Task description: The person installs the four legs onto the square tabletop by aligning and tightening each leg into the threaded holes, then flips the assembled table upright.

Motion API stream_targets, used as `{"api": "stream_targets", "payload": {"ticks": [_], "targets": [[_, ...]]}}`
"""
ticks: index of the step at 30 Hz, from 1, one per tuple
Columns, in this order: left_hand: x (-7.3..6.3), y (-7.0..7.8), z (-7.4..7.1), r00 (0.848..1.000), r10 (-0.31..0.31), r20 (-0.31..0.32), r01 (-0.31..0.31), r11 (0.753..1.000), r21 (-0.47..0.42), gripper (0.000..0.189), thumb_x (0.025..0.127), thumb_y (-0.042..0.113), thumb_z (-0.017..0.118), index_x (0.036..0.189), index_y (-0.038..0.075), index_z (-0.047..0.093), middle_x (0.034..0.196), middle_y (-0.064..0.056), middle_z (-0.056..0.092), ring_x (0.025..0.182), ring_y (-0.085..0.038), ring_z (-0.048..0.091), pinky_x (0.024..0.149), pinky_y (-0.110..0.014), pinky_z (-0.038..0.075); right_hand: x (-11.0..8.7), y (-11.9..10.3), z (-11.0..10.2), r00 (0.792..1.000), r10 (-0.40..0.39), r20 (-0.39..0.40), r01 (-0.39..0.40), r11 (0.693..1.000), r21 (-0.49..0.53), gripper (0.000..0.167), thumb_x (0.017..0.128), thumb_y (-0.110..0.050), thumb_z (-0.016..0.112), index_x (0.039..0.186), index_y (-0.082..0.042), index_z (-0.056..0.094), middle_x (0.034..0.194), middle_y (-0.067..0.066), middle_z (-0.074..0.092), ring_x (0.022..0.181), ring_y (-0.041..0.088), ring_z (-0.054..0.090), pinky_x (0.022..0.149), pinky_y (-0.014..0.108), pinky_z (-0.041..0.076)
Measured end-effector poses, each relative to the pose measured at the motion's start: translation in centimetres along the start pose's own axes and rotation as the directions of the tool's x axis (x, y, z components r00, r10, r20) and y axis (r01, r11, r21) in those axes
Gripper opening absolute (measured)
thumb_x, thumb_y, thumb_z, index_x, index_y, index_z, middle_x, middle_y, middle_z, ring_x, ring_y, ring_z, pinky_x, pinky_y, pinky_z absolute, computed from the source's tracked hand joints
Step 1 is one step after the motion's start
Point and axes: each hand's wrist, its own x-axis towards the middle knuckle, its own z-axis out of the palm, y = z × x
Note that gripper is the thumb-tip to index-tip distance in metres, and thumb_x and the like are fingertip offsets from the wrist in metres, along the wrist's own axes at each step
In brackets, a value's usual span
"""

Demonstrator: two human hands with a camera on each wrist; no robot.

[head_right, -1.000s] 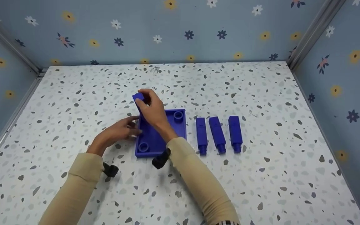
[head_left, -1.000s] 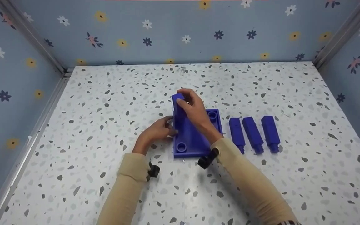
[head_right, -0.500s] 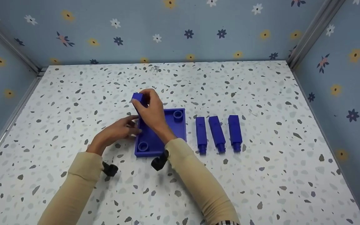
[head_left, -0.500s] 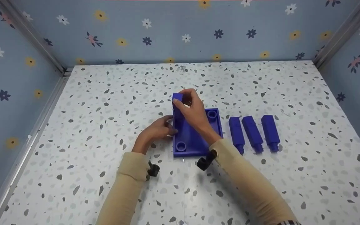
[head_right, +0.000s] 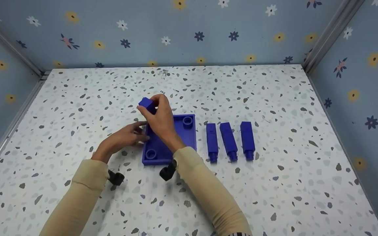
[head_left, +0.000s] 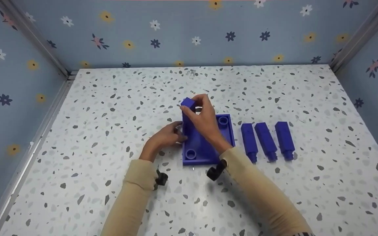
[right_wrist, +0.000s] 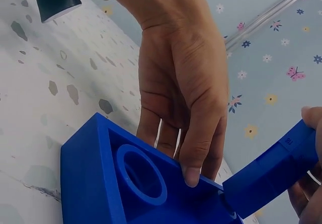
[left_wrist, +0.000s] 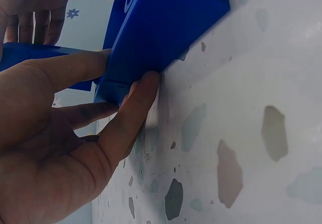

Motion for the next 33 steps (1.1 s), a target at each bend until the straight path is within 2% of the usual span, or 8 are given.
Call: {"api": "stream_targets", "payload": {"ticks": [5,10,13,16,21,26,30,33], "targets": [[0.0,0.0,0.0,1.000,-0.001,-0.003,0.001,1.000,-0.014,0.072,0.086,0.018,0.065,0.149,0.008,0.030,0.108,-0.011,0.062,0.099,-0.022,0.062,0.091,-0.036,0.045,0.0,0.1,-0.2,1.000,0.006,0.000,-0.006,1.000,-0.003,0.043,0.085,-0.032,0.072,0.115,-0.008,0.053,0.108,0.005,0.060,0.097,0.015,0.056,0.087,0.035,0.047],[0.0,0.0,0.0,1.000,0.001,0.007,-0.001,0.998,-0.059,0.073,0.086,0.014,0.065,0.149,0.005,0.028,0.108,-0.013,0.062,0.098,-0.022,0.064,0.087,-0.034,0.050,0.2,0.0,-0.4,1.000,-0.011,0.010,0.011,0.997,0.081,0.029,0.094,-0.017,0.059,0.119,-0.003,0.057,0.116,0.012,0.061,0.107,0.019,0.057,0.096,0.035,0.044],[0.0,0.0,0.1,1.000,0.004,0.010,-0.003,0.999,-0.051,0.073,0.086,0.014,0.065,0.149,0.004,0.028,0.109,-0.014,0.062,0.098,-0.022,0.064,0.085,-0.034,0.051,0.3,-0.2,-0.6,0.999,-0.015,0.045,0.010,0.992,0.126,0.029,0.094,-0.008,0.056,0.121,0.001,0.057,0.119,0.017,0.060,0.112,0.023,0.055,0.098,0.036,0.043],[-0.1,0.1,0.0,1.000,0.002,0.010,-0.002,0.999,-0.039,0.073,0.087,0.014,0.065,0.149,0.004,0.028,0.110,-0.014,0.062,0.098,-0.023,0.063,0.086,-0.034,0.050,0.3,-0.7,-0.9,0.995,0.009,0.103,-0.027,0.985,0.172,0.033,0.093,-0.004,0.054,0.125,0.004,0.054,0.125,0.019,0.057,0.116,0.025,0.054,0.101,0.035,0.043],[0.0,0.1,0.1,1.000,-0.008,0.016,0.009,0.998,-0.054,0.073,0.087,0.014,0.065,0.149,0.006,0.028,0.110,-0.014,0.061,0.099,-0.023,0.064,0.088,-0.035,0.050,0.0,-2.0,-1.5,0.978,0.068,0.199,-0.118,0.960,0.253,0.037,0.094,-0.002,0.050,0.130,0.003,0.052,0.131,0.017,0.054,0.114,0.021,0.054,0.095,0.030,0.044],[0.1,0.1,0.1,1.000,-0.012,0.015,0.013,0.998,-0.064,0.072,0.086,0.012,0.064,0.149,0.007,0.029,0.109,-0.014,0.061,0.099,-0.024,0.064,0.088,-0.035,0.050,0.6,-0.5,-1.4,0.961,0.082,0.265,-0.167,0.934,0.315,0.039,0.094,-0.004,0.048,0.132,-0.002,0.053,0.132,0.016,0.055,0.110,0.017,0.055,0.089,0.027,0.045],[0.1,0.0,0.1,1.000,-0.014,0.011,0.015,0.999,-0.050,0.071,0.086,0.013,0.063,0.149,0.009,0.030,0.109,-0.013,0.062,0.099,-0.024,0.063,0.087,-0.035,0.049,0.7,-0.2,-1.2,0.961,0.059,0.269,-0.151,0.930,0.335,0.039,0.093,-0.004,0.049,0.131,0.000,0.053,0.127,0.017,0.056,0.108,0.017,0.056,0.089,0.027,0.046],[0.2,0.0,0.1,1.000,-0.013,0.007,0.013,0.999,-0.032,0.071,0.086,0.014,0.064,0.149,0.009,0.031,0.108,-0.012,0.062,0.098,-0.023,0.062,0.087,-0.035,0.047,0.8,0.1,-1.1,0.967,0.044,0.252,-0.127,0.938,0.322,0.036,0.093,-0.005,0.052,0.129,0.000,0.053,0.123,0.015,0.058,0.105,0.016,0.056,0.088,0.027,0.046]]}}
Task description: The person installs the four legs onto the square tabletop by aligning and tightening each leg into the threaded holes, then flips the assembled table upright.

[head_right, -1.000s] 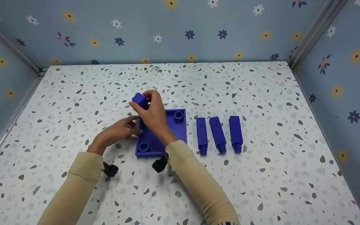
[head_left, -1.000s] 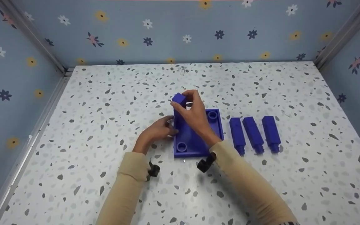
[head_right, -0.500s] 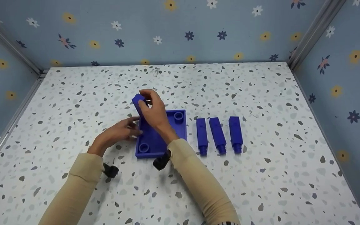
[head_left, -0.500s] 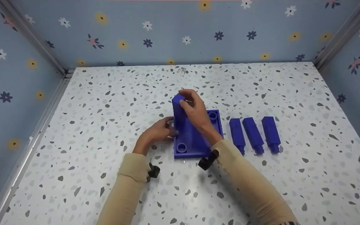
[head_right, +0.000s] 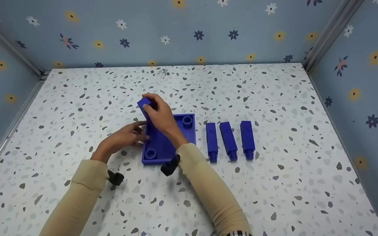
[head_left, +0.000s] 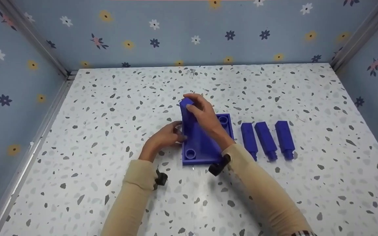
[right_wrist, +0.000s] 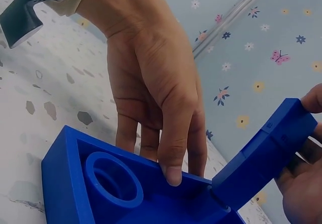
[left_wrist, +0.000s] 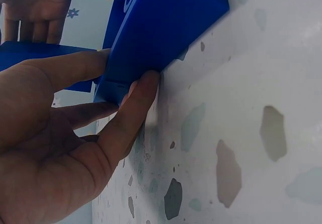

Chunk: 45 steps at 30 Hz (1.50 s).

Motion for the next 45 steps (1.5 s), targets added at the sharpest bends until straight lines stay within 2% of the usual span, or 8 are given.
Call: {"api": "stream_targets", "payload": {"ticks": [6,10,14,19,27,33,38,45], "targets": [[-0.1,0.2,0.0,1.000,-0.009,0.010,0.009,0.999,-0.049,0.072,0.086,0.010,0.062,0.149,0.008,0.029,0.108,-0.013,0.060,0.097,-0.022,0.062,0.088,-0.035,0.050,0.0,0.3,0.0,0.999,-0.028,-0.019,0.028,0.999,-0.032,0.032,0.094,-0.010,0.057,0.126,-0.006,0.055,0.125,0.012,0.056,0.110,0.013,0.055,0.094,0.026,0.043],[-0.1,0.2,0.1,0.999,-0.032,0.020,0.033,0.996,-0.082,0.072,0.087,0.009,0.063,0.150,0.008,0.028,0.111,-0.014,0.058,0.099,-0.023,0.063,0.087,-0.037,0.052,0.0,0.3,-0.1,0.999,-0.007,-0.038,0.005,0.998,-0.057,0.033,0.094,-0.009,0.058,0.126,-0.005,0.053,0.121,0.009,0.056,0.108,0.012,0.054,0.094,0.026,0.043],[0.0,0.1,0.0,1.000,-0.026,0.007,0.026,0.999,-0.036,0.073,0.086,0.013,0.064,0.149,0.009,0.029,0.111,-0.013,0.061,0.098,-0.024,0.063,0.087,-0.036,0.049,-0.1,0.4,0.0,0.997,-0.014,-0.081,0.006,0.995,-0.096,0.036,0.092,-0.012,0.062,0.124,-0.002,0.052,0.111,0.009,0.058,0.100,0.015,0.056,0.087,0.027,0.046],[-0.1,0.0,0.1,1.000,-0.015,0.001,0.015,1.000,-0.005,0.072,0.086,0.016,0.065,0.149,0.010,0.031,0.110,-0.011,0.062,0.097,-0.022,0.063,0.085,-0.035,0.047,-0.2,0.6,0.3,0.989,-0.071,-0.131,0.046,0.981,-0.189,0.034,0.089,-0.019,0.067,0.117,-0.005,0.053,0.108,0.008,0.061,0.099,0.017,0.060,0.089,0.030,0.048],[0.0,-0.1,0.1,1.000,0.017,-0.001,-0.017,1.000,-0.015,0.071,0.086,0.015,0.065,0.148,0.007,0.032,0.105,-0.012,0.063,0.094,-0.022,0.063,0.086,-0.033,0.049,-0.3,0.5,0.8,0.974,-0.124,-0.191,0.061,0.950,-0.305,0.034,0.086,-0.024,0.071,0.110,-0.008,0.052,0.101,0.005,0.062,0.092,0.016,0.059,0.085,0.031,0.049],[-0.2,0.0,0.0,1.000,0.018,-0.001,-0.018,1.000,-0.019,0.070,0.086,0.014,0.065,0.148,0.007,0.032,0.104,-0.012,0.062,0.094,-0.022,0.063,0.086,-0.034,0.049,-0.4,0.5,0.9,0.970,-0.120,-0.210,0.051,0.951,-0.306,0.037,0.085,-0.022,0.072,0.111,-0.006,0.052,0.101,0.007,0.061,0.091,0.016,0.058,0.086,0.036,0.050],[-0.2,0.2,0.0,1.000,0.008,-0.008,-0.008,1.000,-0.005,0.071,0.086,0.014,0.064,0.149,0.008,0.031,0.105,-0.011,0.060,0.096,-0.022,0.062,0.086,-0.034,0.049,-0.4,0.0,1.0,0.977,-0.093,-0.191,0.038,0.961,-0.275,0.040,0.090,-0.018,0.067,0.121,0.001,0.051,0.115,0.015,0.059,0.102,0.023,0.057,0.094,0.039,0.046],[-0.2,0.2,0.1,1.000,-0.007,-0.007,0.007,1.000,0.022,0.072,0.087,0.016,0.063,0.150,0.007,0.028,0.107,-0.011,0.062,0.098,-0.021,0.062,0.087,-0.034,0.047,-0.2,-1.0,0.3,0.996,-0.011,-0.090,0.001,0.994,-0.108,0.034,0.095,-0.004,0.050,0.128,0.003,0.051,0.129,0.015,0.055,0.118,0.020,0.052,0.101,0.030,0.040]]}}
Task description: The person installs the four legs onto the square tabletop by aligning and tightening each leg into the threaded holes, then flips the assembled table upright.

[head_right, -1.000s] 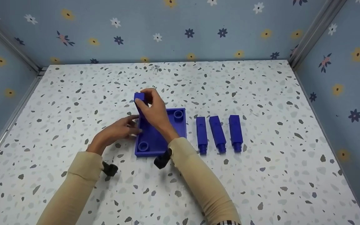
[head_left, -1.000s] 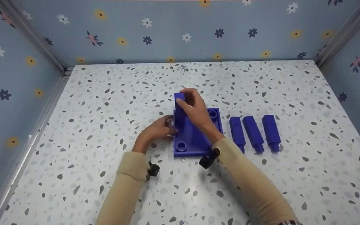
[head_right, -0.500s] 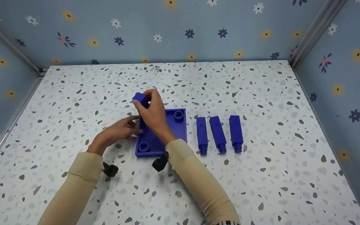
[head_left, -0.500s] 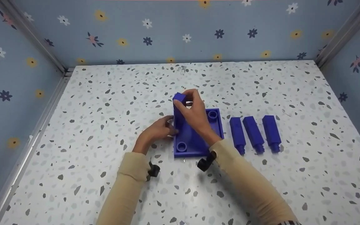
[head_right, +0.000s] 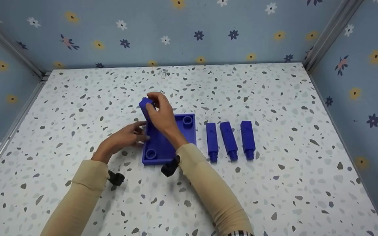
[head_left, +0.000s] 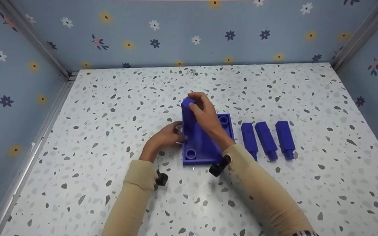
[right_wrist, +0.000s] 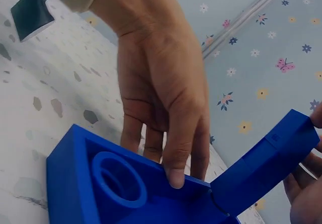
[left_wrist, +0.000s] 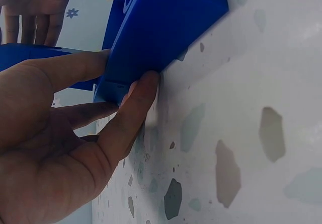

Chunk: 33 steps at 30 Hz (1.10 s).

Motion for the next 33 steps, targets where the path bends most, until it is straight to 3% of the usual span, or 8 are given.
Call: {"api": "stream_targets", "payload": {"ticks": [5,12,19,23,33], "targets": [[-0.1,0.0,0.0,1.000,-0.002,-0.002,0.002,1.000,0.002,0.074,0.087,0.017,0.063,0.150,0.007,0.026,0.111,-0.012,0.062,0.101,-0.022,0.062,0.089,-0.035,0.045,0.6,0.5,-0.8,0.995,0.024,0.099,-0.031,0.997,0.071,0.037,0.094,-0.003,0.049,0.131,-0.003,0.053,0.134,0.011,0.054,0.124,0.016,0.050,0.100,0.030,0.040],[-0.2,0.0,0.1,1.000,-0.002,0.000,0.002,1.000,-0.013,0.073,0.087,0.017,0.063,0.150,0.008,0.028,0.112,-0.012,0.061,0.101,-0.023,0.062,0.089,-0.036,0.046,1.1,0.7,-1.2,0.984,0.044,0.174,-0.064,0.992,0.110,0.036,0.096,-0.005,0.046,0.131,-0.003,0.054,0.129,0.013,0.058,0.119,0.019,0.054,0.099,0.030,0.042],[-0.3,0.1,0.0,1.000,-0.008,0.004,0.008,1.000,-0.018,0.073,0.086,0.017,0.064,0.150,0.011,0.030,0.111,-0.011,0.061,0.099,-0.022,0.062,0.086,-0.037,0.048,1.1,0.5,-1.2,0.982,0.053,0.182,-0.074,0.991,0.112,0.035,0.096,-0.005,0.050,0.131,0.000,0.053,0.129,0.016,0.056,0.117,0.019,0.053,0.095,0.029,0.042],[-0.1,0.1,0.1,1.000,-0.014,0.019,0.016,0.998,-0.066,0.072,0.086,0.013,0.063,0.150,0.011,0.029,0.113,-0.013,0.060,0.101,-0.023,0.063,0.089,-0.037,0.049,0.9,0.6,-1.2,0.984,0.037,0.174,-0.054,0.994,0.093,0.034,0.096,-0.008,0.053,0.129,-0.002,0.053,0.134,0.016,0.051,0.118,0.016,0.051,0.096,0.029,0.041],[0.1,-0.1,0.0,1.000,0.010,0.011,-0.010,1.000,-0.022,0.072,0.085,0.014,0.064,0.149,0.008,0.030,0.112,-0.014,0.062,0.100,-0.024,0.063,0.090,-0.036,0.048,0.6,0.8,-0.9,0.990,-0.001,0.138,-0.004,0.999,0.039,0.034,0.094,-0.012,0.060,0.125,0.001,0.052,0.114,0.007,0.056,0.103,0.015,0.053,0.087,0.027,0.044]]}}
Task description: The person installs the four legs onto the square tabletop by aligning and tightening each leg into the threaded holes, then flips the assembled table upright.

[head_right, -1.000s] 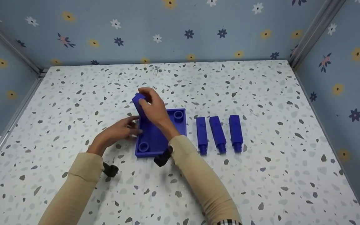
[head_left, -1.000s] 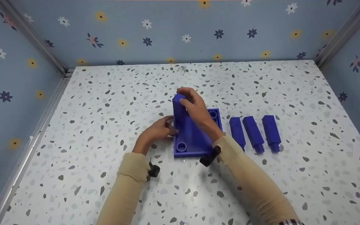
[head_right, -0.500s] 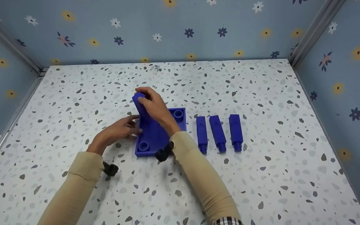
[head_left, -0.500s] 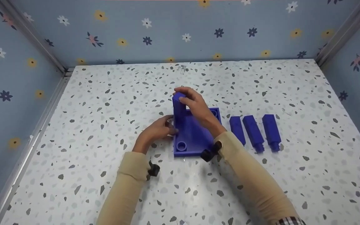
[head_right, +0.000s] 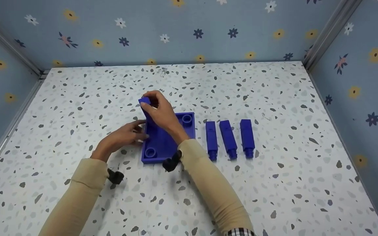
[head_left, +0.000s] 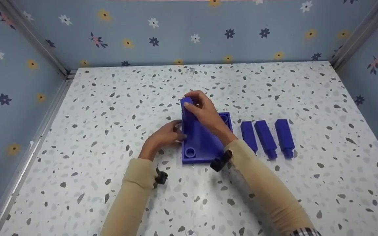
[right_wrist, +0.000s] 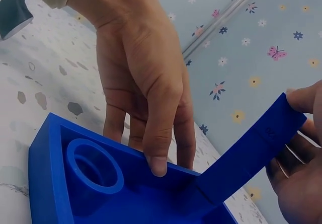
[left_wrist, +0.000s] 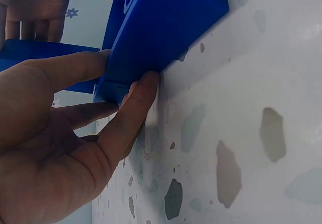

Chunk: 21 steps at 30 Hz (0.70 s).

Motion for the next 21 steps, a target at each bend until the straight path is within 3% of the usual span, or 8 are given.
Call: {"api": "stream_targets", "payload": {"ticks": [8,13,21], "targets": [[-0.1,0.1,-0.1,1.000,-0.006,-0.009,0.006,0.999,0.043,0.071,0.085,0.018,0.064,0.148,0.010,0.032,0.112,-0.013,0.062,0.102,-0.024,0.061,0.091,-0.036,0.044,-0.8,-1.9,0.7,0.998,-0.013,-0.056,0.006,0.993,-0.118,0.034,0.093,-0.010,0.061,0.122,0.004,0.050,0.114,0.014,0.056,0.103,0.017,0.053,0.092,0.029,0.045],[0.0,0.1,-0.1,1.000,0.000,-0.002,0.000,1.000,0.018,0.071,0.086,0.016,0.064,0.148,0.009,0.031,0.111,-0.014,0.062,0.100,-0.024,0.062,0.089,-0.036,0.045,-1.4,-3.0,1.3,0.994,-0.036,-0.100,0.015,0.979,-0.204,0.033,0.090,-0.011,0.064,0.116,0.004,0.050,0.111,0.016,0.059,0.107,0.024,0.057,0.099,0.042,0.044],[-0.1,0.2,0.0,1.000,-0.008,0.022,0.009,0.998,-0.065,0.070,0.087,0.011,0.062,0.149,0.007,0.029,0.110,-0.014,0.059,0.101,-0.024,0.062,0.088,-0.036,0.052,-1.5,-2.8,1.7,0.982,-0.111,-0.154,0.072,0.968,-0.242,0.034,0.088,-0.009,0.068,0.111,0.006,0.050,0.105,0.019,0.061,0.098,0.026,0.058,0.092,0.045,0.047]]}}
